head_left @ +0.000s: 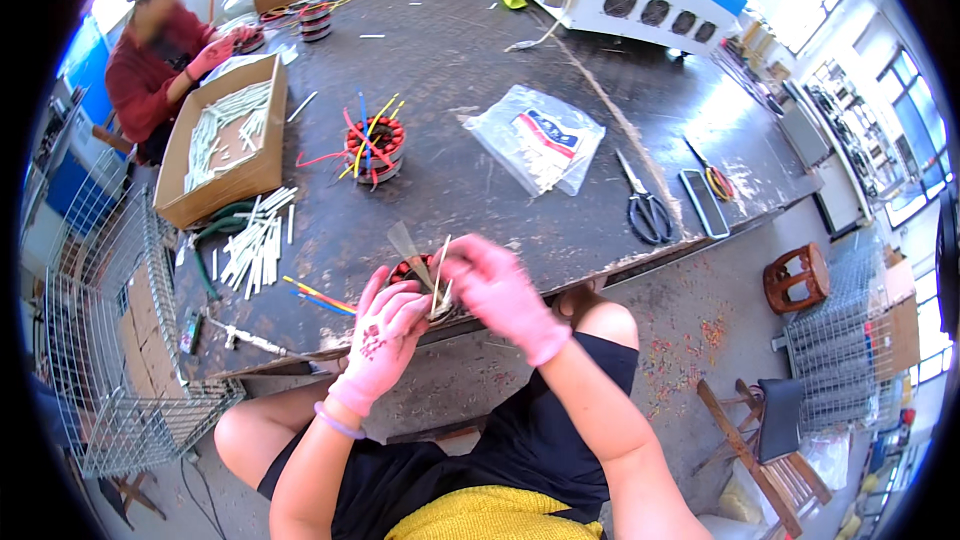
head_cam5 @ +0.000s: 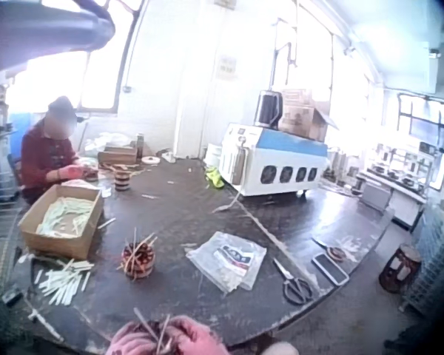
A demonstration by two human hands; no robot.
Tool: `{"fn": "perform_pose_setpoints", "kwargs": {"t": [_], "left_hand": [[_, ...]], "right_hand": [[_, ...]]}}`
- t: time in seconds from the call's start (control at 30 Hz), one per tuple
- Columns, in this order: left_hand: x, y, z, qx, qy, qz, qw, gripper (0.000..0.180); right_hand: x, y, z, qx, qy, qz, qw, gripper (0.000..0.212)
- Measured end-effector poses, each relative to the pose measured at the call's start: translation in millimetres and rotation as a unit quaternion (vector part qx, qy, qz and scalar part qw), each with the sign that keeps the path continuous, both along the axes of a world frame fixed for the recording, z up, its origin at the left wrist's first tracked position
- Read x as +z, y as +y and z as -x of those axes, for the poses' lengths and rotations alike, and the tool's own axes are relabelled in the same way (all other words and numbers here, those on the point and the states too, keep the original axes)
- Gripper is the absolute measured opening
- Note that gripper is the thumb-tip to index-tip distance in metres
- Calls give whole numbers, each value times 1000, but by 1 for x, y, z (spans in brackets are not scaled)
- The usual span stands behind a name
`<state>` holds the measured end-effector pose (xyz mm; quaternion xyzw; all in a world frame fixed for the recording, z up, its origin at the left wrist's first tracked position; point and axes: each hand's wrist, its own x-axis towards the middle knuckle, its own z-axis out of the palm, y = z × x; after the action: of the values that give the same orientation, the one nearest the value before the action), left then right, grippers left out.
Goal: The person assembles electrical components by inserting colored wires into a circular hub, sliding protective white sleeves over the wires, and securing them using a thin tool and shears.
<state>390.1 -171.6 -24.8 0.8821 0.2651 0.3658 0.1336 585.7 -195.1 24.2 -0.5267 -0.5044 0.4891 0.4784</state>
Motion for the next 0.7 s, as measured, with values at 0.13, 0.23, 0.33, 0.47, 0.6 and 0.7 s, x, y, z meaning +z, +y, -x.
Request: {"fn": "perform_pose_setpoints", "kwargs": {"t": [0.13,0.23,0.33,0.47,0.6,0.7], "left_hand": [[-1,0,-1,7,-2,-5,1000,42],[-3,0,-4,11,-5,-16,1000,42],[1,0,-4,7,11,-5,1000,41],[-1,0,-1,5,11,-2,1000,41],[0,-1,0,10,18,0,1000,41],[0,-1,-2,5,14,2,1000,40]], "right_hand": [[-23,11,-120,-186,-440,-117,871,21],[-43,24,-162,-184,-617,-105,758,21],[-52,35,-170,-158,-663,-95,726,23],[-55,42,-170,-138,-686,-95,708,33],[-50,51,-169,-93,-704,-66,701,38],[-39,53,-168,-73,-698,-39,711,41]]}}
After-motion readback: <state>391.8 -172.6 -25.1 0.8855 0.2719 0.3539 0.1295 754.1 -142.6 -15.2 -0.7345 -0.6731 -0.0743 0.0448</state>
